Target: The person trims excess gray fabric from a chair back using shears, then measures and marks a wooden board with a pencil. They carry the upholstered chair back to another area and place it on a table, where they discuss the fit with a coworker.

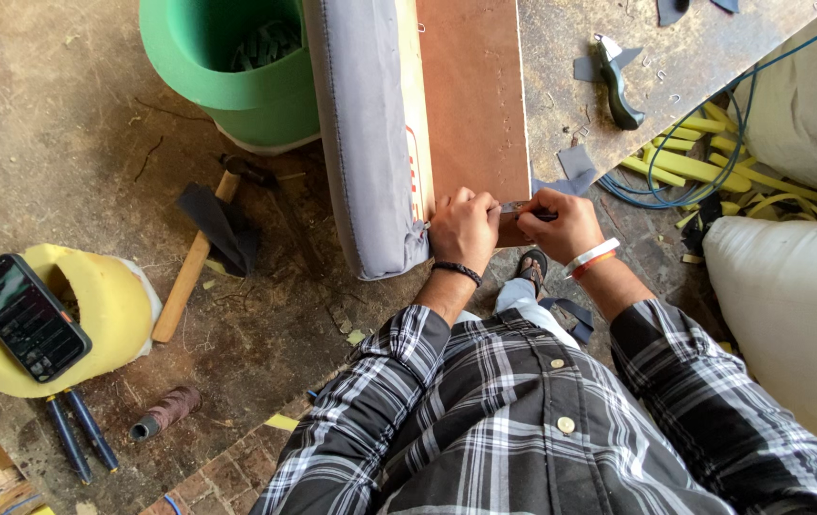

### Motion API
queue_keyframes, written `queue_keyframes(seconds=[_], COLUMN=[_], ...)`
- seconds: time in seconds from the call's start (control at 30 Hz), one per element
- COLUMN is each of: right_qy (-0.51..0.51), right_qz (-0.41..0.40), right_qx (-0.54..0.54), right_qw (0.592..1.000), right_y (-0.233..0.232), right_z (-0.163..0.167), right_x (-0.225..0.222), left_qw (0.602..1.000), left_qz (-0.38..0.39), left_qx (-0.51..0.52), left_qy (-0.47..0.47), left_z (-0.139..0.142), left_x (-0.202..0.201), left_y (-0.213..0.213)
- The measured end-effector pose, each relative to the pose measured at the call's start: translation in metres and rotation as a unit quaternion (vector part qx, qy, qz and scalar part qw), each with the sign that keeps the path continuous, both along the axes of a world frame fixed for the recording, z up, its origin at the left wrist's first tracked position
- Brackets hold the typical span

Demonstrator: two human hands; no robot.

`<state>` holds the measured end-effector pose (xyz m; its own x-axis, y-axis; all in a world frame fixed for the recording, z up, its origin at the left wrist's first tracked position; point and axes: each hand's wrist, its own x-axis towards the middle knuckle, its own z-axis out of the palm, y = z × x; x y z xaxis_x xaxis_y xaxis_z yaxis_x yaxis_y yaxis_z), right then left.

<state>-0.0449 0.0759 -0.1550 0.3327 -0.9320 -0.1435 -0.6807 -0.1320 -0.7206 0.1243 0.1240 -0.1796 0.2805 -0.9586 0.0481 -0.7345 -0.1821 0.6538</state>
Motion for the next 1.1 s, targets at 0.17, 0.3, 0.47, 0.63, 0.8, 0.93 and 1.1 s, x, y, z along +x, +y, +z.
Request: queue_keyframes(seconds=[0.17, 0.3, 0.47, 0.63, 0.8, 0.93, 1.1], right_qy=[-0.002, -0.128, -0.35, -0.34, -0.304, -0.278, -0.286], right_qz=[0.009, -0.001, -0.128, -0.208, -0.178, -0.167, -0.16], right_qx=[-0.016, 0.06, 0.127, 0.137, 0.147, 0.165, 0.183], right_qw=[1.0, 0.99, 0.919, 0.907, 0.924, 0.931, 0.927], right_y=[-0.002, 0.0, 0.013, 0.021, 0.026, 0.025, 0.019], right_z=[-0.003, -0.004, 0.008, 0.021, 0.02, 0.017, 0.012], right_x=[-0.003, -0.018, -0.055, -0.072, -0.074, -0.076, -0.086], left_qw=[1.0, 1.0, 0.999, 0.999, 0.999, 0.999, 0.985], left_qz=[0.007, 0.009, 0.012, 0.013, 0.018, 0.026, 0.008], left_qx=[-0.016, -0.023, -0.043, -0.046, -0.02, -0.012, -0.069], left_qy=[-0.006, -0.001, 0.018, 0.018, 0.024, 0.034, 0.157], left_z=[0.004, 0.005, 0.005, 0.006, 0.009, 0.012, 0.025], left_x=[-0.001, -0.002, -0.002, -0.002, -0.004, -0.007, -0.009], left_y=[0.0, -0.001, 0.0, -0.001, -0.002, -0.002, 0.0])
